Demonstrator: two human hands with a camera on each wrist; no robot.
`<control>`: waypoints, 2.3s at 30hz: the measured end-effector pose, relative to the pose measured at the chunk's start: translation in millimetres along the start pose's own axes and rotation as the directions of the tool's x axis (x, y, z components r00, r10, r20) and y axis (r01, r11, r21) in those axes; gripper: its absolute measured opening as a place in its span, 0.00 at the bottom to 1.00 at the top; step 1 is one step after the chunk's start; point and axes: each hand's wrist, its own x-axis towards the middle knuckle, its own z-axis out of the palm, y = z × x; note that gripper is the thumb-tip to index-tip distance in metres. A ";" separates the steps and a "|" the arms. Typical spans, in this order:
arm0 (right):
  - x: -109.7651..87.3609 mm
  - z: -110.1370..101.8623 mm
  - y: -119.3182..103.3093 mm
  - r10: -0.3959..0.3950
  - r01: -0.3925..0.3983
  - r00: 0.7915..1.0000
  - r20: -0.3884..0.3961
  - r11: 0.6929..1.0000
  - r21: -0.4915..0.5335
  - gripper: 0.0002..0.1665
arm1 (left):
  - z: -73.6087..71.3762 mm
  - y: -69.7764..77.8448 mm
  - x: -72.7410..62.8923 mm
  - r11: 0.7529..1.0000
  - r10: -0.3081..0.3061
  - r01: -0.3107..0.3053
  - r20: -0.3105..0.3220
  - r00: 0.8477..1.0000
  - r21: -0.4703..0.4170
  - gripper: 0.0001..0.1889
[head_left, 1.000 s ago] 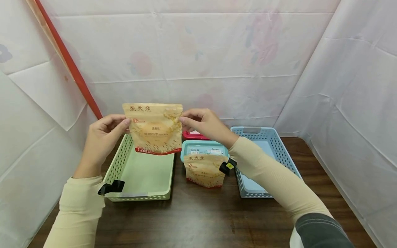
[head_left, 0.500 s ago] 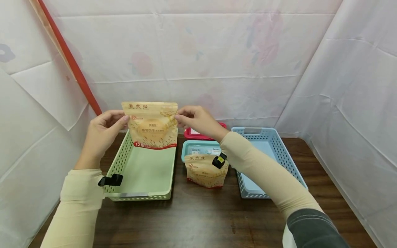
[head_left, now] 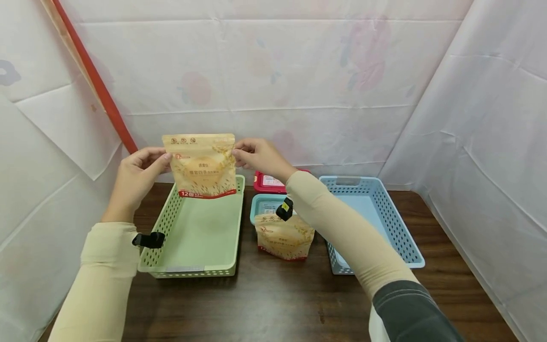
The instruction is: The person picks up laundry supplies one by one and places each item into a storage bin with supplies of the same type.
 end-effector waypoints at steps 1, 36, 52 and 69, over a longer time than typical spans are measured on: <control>2.5 0.1 0.4 0.009 -0.009 1.000 0.001 1.000 0.004 0.12 | -0.4 -0.9 1.8 1.000 -0.004 0.004 0.000 1.000 0.005 0.14; 42.7 30.4 28.4 0.123 -0.123 0.992 0.010 0.992 0.019 0.11 | -18.7 -44.2 17.0 0.971 -0.192 0.189 0.003 0.981 0.146 0.19; 44.5 40.9 39.9 0.171 -0.171 0.985 0.033 0.985 -0.002 0.11 | -15.5 -62.7 10.5 0.981 -0.192 0.190 0.051 0.980 0.029 0.18; 42.0 47.0 58.4 0.241 -0.232 0.964 0.116 0.969 -0.083 0.10 | -11.5 -85.6 1.8 0.953 -0.290 0.269 0.169 0.942 0.136 0.23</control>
